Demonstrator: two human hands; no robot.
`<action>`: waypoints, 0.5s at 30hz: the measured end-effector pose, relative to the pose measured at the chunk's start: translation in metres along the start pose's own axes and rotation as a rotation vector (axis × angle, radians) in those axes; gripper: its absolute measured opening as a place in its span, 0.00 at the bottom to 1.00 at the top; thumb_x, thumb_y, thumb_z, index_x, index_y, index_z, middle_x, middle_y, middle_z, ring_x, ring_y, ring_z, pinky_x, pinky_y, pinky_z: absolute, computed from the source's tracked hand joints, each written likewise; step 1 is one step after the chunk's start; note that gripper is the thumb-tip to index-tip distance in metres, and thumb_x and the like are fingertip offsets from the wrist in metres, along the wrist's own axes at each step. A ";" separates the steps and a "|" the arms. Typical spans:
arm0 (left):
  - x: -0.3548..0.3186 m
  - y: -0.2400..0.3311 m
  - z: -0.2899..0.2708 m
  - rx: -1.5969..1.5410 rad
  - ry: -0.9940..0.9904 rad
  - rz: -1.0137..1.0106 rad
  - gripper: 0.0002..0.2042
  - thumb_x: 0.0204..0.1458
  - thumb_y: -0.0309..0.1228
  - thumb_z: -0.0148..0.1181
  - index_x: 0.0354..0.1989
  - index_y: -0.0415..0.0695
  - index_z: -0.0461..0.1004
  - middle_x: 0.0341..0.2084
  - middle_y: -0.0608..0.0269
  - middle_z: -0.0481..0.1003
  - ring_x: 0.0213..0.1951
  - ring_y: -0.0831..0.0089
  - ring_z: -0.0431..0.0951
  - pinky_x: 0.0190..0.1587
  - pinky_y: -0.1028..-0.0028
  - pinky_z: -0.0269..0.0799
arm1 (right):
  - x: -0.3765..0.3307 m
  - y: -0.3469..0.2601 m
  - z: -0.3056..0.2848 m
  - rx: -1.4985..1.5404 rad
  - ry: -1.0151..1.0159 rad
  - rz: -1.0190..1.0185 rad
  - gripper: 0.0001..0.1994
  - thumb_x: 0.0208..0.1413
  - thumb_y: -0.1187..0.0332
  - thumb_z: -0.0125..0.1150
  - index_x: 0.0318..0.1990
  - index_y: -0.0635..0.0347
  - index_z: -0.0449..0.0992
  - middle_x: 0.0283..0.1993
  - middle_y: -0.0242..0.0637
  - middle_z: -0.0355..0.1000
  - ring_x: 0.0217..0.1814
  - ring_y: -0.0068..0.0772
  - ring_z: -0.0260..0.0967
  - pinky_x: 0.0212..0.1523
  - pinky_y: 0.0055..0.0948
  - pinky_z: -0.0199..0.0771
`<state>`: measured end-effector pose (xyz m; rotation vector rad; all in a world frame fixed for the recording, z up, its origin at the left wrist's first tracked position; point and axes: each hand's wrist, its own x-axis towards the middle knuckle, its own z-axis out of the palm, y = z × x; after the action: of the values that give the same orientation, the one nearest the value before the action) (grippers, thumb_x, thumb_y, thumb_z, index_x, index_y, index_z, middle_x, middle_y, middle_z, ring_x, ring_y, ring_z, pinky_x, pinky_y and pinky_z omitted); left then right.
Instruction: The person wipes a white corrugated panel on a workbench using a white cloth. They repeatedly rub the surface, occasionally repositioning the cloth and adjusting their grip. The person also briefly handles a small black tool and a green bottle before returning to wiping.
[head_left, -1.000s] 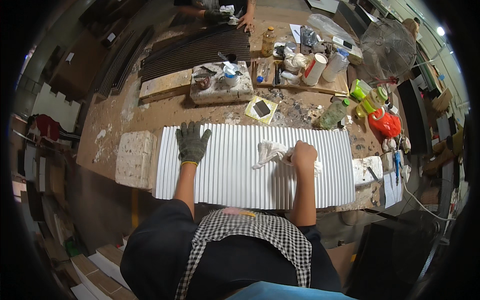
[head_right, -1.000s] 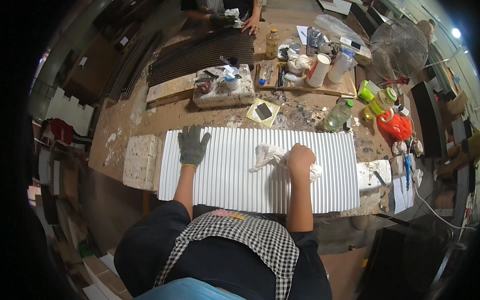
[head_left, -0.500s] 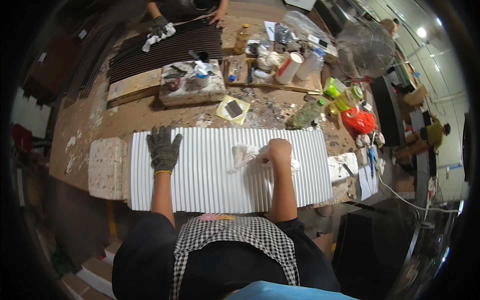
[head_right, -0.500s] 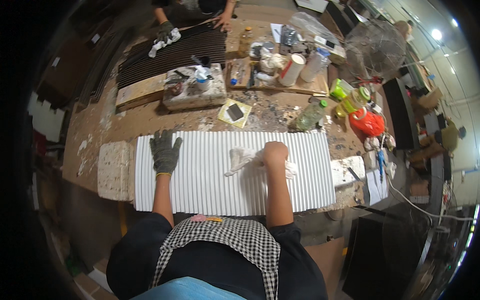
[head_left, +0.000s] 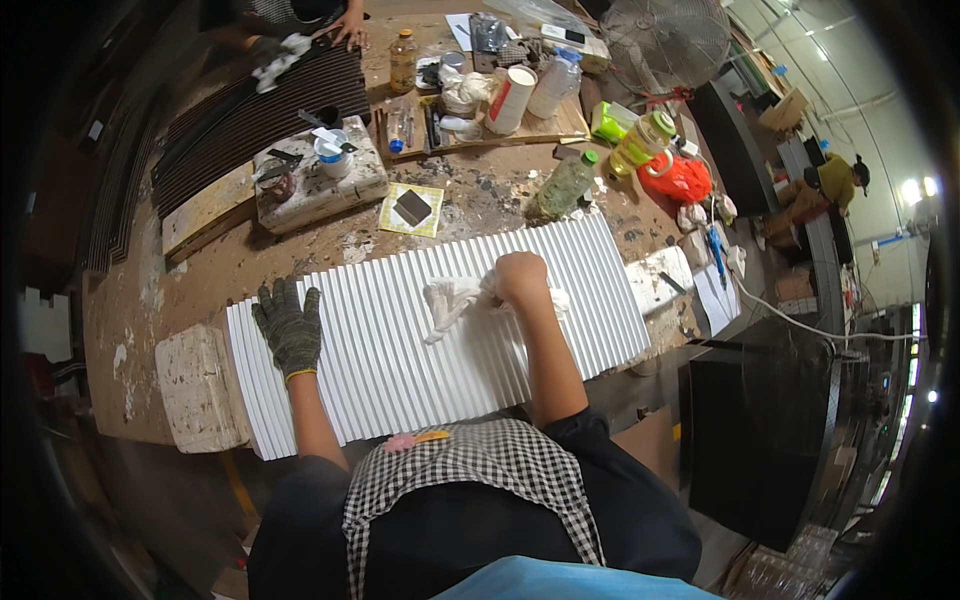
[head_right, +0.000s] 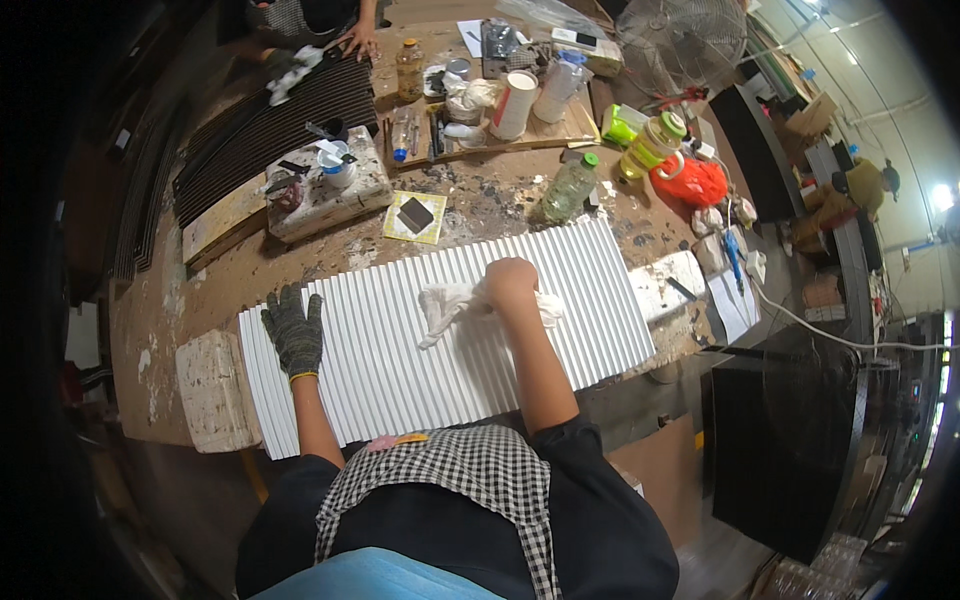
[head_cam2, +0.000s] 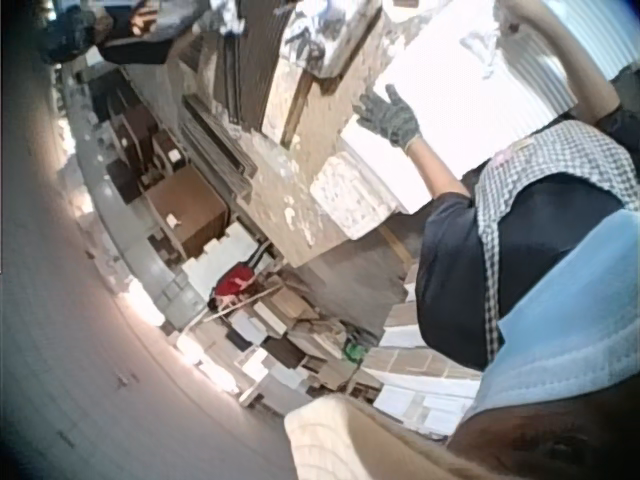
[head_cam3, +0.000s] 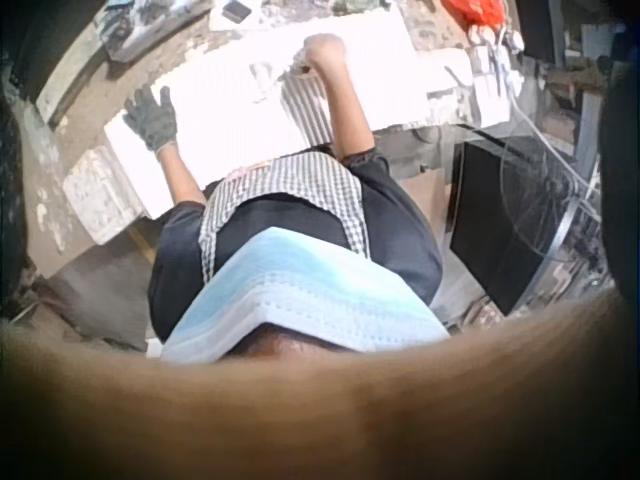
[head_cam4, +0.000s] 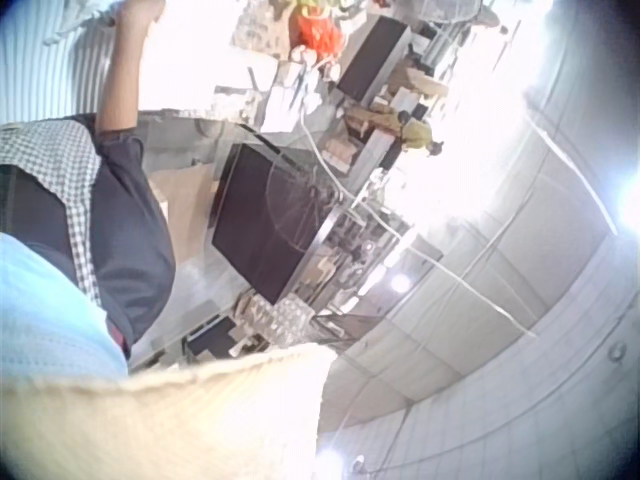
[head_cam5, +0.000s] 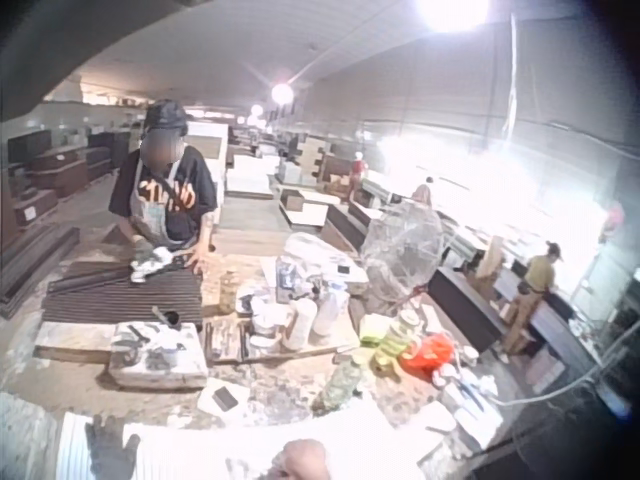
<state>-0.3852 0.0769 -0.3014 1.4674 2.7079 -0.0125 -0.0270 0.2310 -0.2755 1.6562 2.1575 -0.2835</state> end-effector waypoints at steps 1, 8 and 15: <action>0.000 0.001 0.002 0.007 -0.002 0.009 0.33 0.67 0.56 0.44 0.73 0.47 0.62 0.73 0.56 0.61 0.77 0.54 0.49 0.78 0.51 0.34 | 0.000 0.001 0.002 0.004 0.007 0.009 0.10 0.48 0.63 0.68 0.36 0.57 0.87 0.41 0.45 0.83 0.45 0.48 0.82 0.47 0.41 0.82; 0.005 0.002 0.006 -0.002 0.028 0.018 0.33 0.66 0.56 0.46 0.71 0.44 0.65 0.72 0.54 0.62 0.76 0.53 0.51 0.78 0.51 0.35 | -0.007 0.001 -0.005 0.025 0.015 -0.004 0.10 0.46 0.64 0.68 0.34 0.56 0.87 0.39 0.44 0.83 0.44 0.46 0.83 0.45 0.41 0.82; 0.007 -0.018 0.041 -0.178 0.338 0.129 0.31 0.62 0.57 0.53 0.63 0.46 0.73 0.65 0.50 0.71 0.70 0.48 0.62 0.73 0.48 0.47 | 0.018 -0.004 0.013 -0.017 -0.091 0.017 0.16 0.49 0.60 0.69 0.44 0.54 0.87 0.48 0.40 0.83 0.50 0.43 0.83 0.45 0.49 0.86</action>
<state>-0.4017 0.0716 -0.3430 1.7192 2.7595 0.5145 -0.0323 0.2406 -0.2951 1.6193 2.0727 -0.3291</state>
